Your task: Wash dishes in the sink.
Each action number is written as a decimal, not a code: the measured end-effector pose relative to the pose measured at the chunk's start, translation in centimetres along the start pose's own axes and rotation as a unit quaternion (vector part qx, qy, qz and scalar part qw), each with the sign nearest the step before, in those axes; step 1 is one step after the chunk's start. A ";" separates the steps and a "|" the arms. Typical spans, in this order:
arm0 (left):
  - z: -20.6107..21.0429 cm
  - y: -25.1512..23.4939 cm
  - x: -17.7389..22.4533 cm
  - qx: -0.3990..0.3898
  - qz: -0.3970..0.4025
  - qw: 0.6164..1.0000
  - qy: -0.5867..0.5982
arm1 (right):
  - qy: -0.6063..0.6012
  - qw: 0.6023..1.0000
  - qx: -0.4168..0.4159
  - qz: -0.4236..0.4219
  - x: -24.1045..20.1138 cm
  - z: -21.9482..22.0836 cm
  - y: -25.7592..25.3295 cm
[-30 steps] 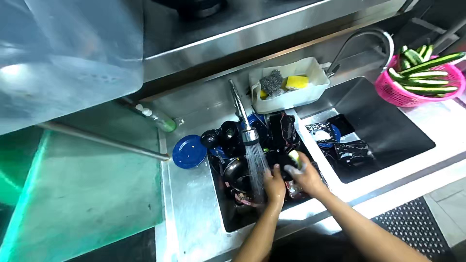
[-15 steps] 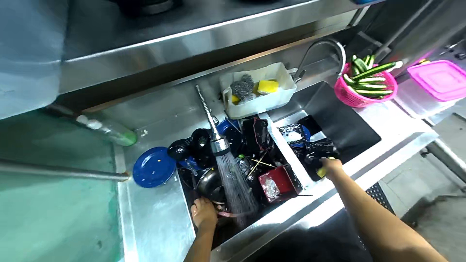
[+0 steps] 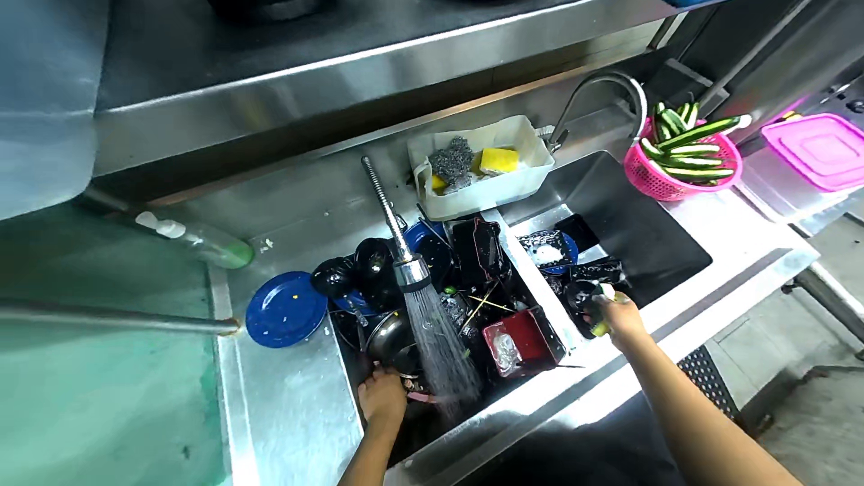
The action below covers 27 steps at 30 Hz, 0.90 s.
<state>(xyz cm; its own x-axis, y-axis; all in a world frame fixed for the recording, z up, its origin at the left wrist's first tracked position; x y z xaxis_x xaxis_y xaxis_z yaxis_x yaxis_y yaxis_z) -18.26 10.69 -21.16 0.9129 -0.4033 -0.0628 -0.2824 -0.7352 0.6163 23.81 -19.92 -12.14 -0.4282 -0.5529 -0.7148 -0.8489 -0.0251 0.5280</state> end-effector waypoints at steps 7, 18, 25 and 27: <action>-3.4 6.1 6.6 -0.091 -0.024 0.758 0.646 | 0.284 0.906 -0.208 -0.233 -4.7 10.7 13.6; -5.3 6.5 14.7 -0.153 -0.034 0.361 0.919 | 0.423 0.738 -0.352 -0.390 -4.0 20.5 21.2; -7.4 6.8 13.9 -0.180 -0.021 0.256 0.950 | 0.470 0.728 -0.308 -0.393 -5.6 21.1 20.8; -7.7 6.9 13.4 -0.166 0.002 0.292 0.942 | 0.464 0.704 -0.390 -0.371 -6.0 21.1 21.8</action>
Point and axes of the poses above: each hand's wrist, its own y-axis away from the middle knuckle, its own z-axis out of the palm, x = y × z, the point moved 6 cm from there along -y, towards the middle knuckle, and after that the axes turned 9 degrees about y, right-handed, at the moved point
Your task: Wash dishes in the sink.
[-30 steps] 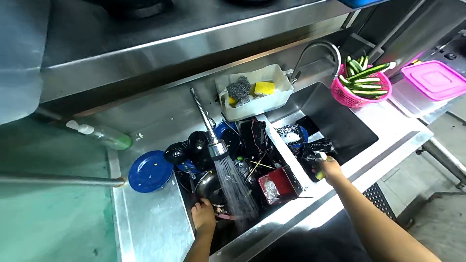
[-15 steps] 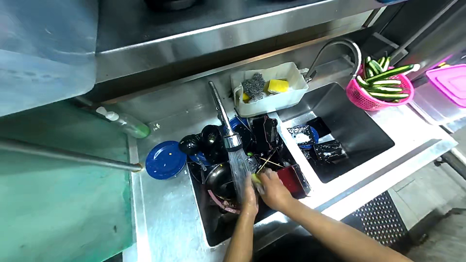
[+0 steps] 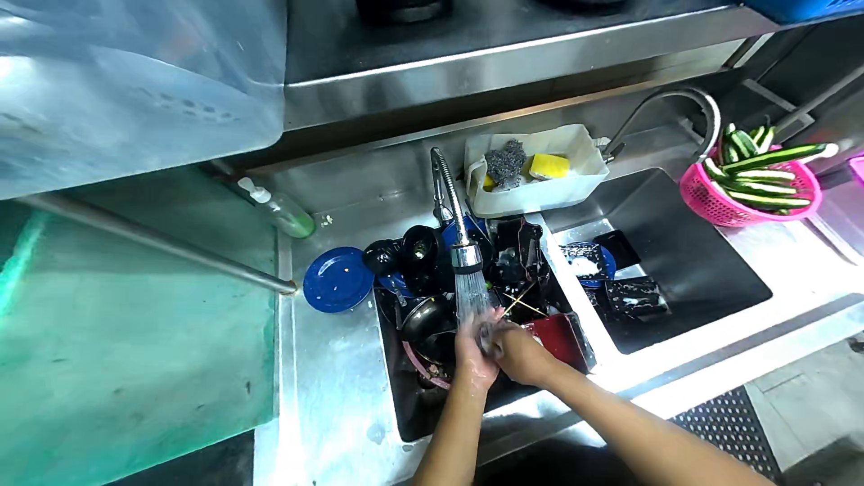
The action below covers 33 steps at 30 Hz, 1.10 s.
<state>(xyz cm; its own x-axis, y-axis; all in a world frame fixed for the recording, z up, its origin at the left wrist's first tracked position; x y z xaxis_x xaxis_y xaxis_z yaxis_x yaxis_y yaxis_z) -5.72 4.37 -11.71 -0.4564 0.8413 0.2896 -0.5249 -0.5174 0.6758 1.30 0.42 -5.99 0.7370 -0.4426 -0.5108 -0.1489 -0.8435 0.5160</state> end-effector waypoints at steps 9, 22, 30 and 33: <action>0.4 1.3 -0.5 0.080 -0.006 0.995 0.054 | -0.213 0.941 0.264 -0.023 0.5 -1.3 1.3; 0.3 0.8 -3.1 0.035 0.112 0.946 -0.302 | -0.227 0.940 0.233 0.105 3.7 -0.8 0.9; -8.0 -2.7 10.4 0.273 0.202 0.855 -0.391 | -0.176 0.804 0.406 0.397 25.7 -7.9 8.2; -9.5 -4.1 11.9 0.294 0.149 0.853 -0.405 | -0.255 0.739 0.398 0.480 31.0 -5.7 10.1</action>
Point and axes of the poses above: each hand's wrist, its own y-axis away from the middle knuckle, its own z-axis out of the palm, x = y × z, the point moved 6 cm from there along -y, towards the middle knuckle, and after that the axes turned 9 degrees about y, right-handed, at the moved point
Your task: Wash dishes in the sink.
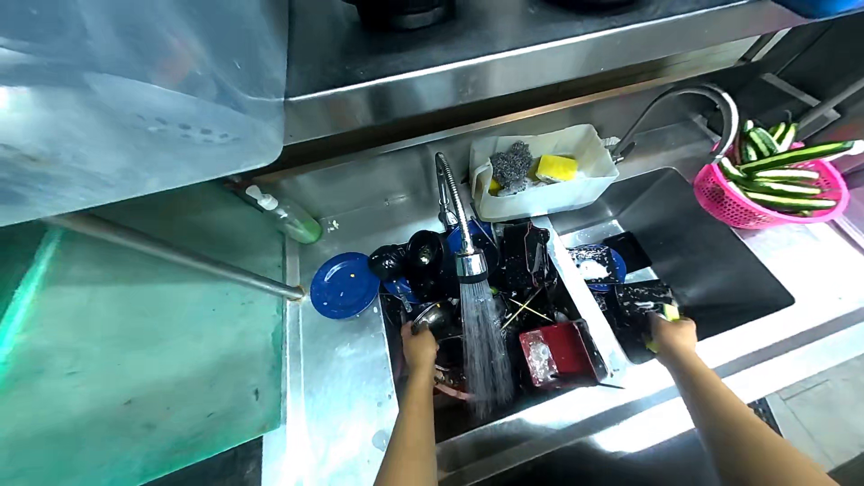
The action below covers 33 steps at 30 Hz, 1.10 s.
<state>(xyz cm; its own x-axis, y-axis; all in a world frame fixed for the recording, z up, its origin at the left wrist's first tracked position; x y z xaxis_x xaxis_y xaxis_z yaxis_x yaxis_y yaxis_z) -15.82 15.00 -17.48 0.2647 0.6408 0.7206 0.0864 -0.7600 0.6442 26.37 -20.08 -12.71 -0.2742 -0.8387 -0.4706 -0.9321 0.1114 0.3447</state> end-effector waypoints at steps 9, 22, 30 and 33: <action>1.2 3.6 -4.3 0.009 -0.205 0.960 0.190 | -0.189 0.980 -0.065 0.004 1.0 1.8 2.7; -5.3 6.5 -8.0 0.018 0.100 0.960 -0.260 | -0.170 0.978 -0.108 -0.053 -1.3 1.9 5.0; -3.5 3.7 -4.1 0.056 0.240 0.873 -0.420 | -0.089 0.981 -0.127 -0.117 -2.1 2.4 5.6; -2.7 3.1 -2.9 0.074 0.306 0.836 -0.450 | -0.095 0.981 -0.126 -0.116 -2.0 2.0 5.7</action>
Point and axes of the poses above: each hand's wrist, its own y-axis away from the middle knuckle, its own z-axis out of the palm, x = y × z, the point moved 6 cm from there along -y, towards the middle knuckle, and after that the axes turned 9 degrees about y, right-handed, at the moved point
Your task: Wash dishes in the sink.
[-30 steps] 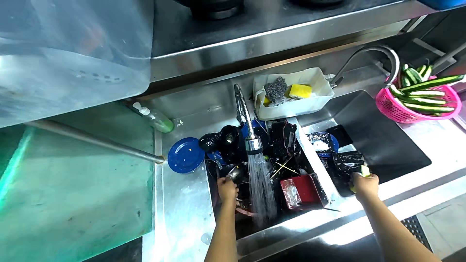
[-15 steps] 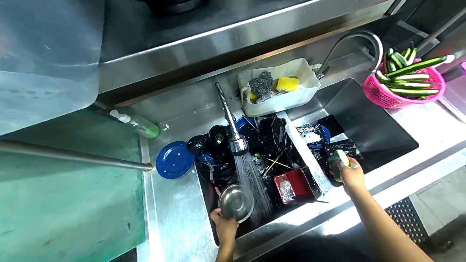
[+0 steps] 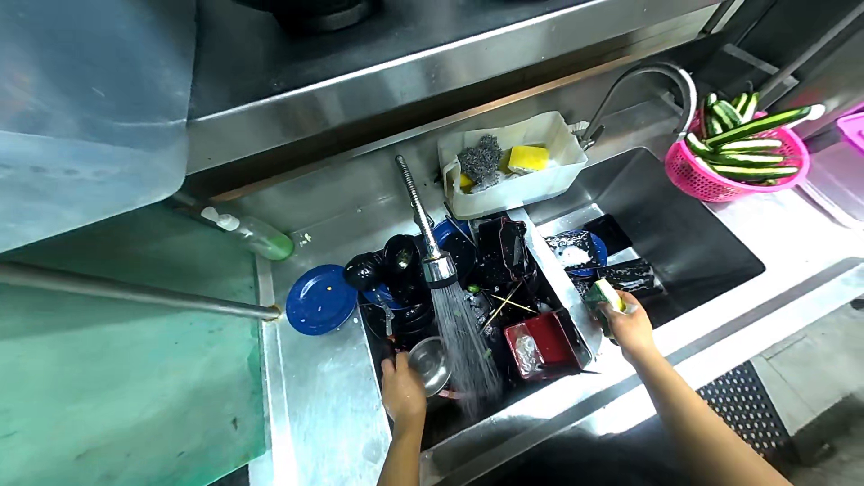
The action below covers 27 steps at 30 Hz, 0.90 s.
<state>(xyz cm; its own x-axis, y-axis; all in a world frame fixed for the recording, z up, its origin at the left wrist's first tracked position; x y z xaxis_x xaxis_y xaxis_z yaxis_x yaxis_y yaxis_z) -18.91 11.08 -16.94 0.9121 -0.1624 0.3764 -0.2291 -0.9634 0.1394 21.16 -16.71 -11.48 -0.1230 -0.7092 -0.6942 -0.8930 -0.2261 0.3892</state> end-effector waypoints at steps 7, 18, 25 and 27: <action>1.0 -0.4 3.0 0.074 0.248 0.966 0.010 | -0.011 1.000 0.015 0.005 1.2 -1.1 0.1; -1.1 1.7 5.4 0.100 0.449 0.881 0.113 | 0.012 1.000 0.000 -0.002 -0.2 -0.8 0.6; -4.1 2.8 8.5 0.071 0.459 0.872 0.158 | 0.013 1.000 -0.024 -0.007 -0.9 0.2 1.0; -4.1 2.8 9.2 0.047 0.415 0.894 0.161 | 0.009 0.999 -0.031 -0.014 -0.8 0.5 1.0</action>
<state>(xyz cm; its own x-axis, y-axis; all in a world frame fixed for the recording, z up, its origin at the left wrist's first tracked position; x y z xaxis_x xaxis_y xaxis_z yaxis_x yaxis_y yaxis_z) -12.56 7.79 -9.32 0.2922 -0.7747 0.5608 -0.7384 -0.5554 -0.3825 20.11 -16.07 -10.85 -0.0899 -0.7134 -0.6950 -0.8678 -0.2863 0.4062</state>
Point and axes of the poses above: each hand's wrist, its own y-axis away from the middle knuckle, its own z-axis out of the palm, x = y × z, the point moved 6 cm from there along -y, towards the middle knuckle, and after that the axes turned 9 degrees about y, right-handed, at the moved point
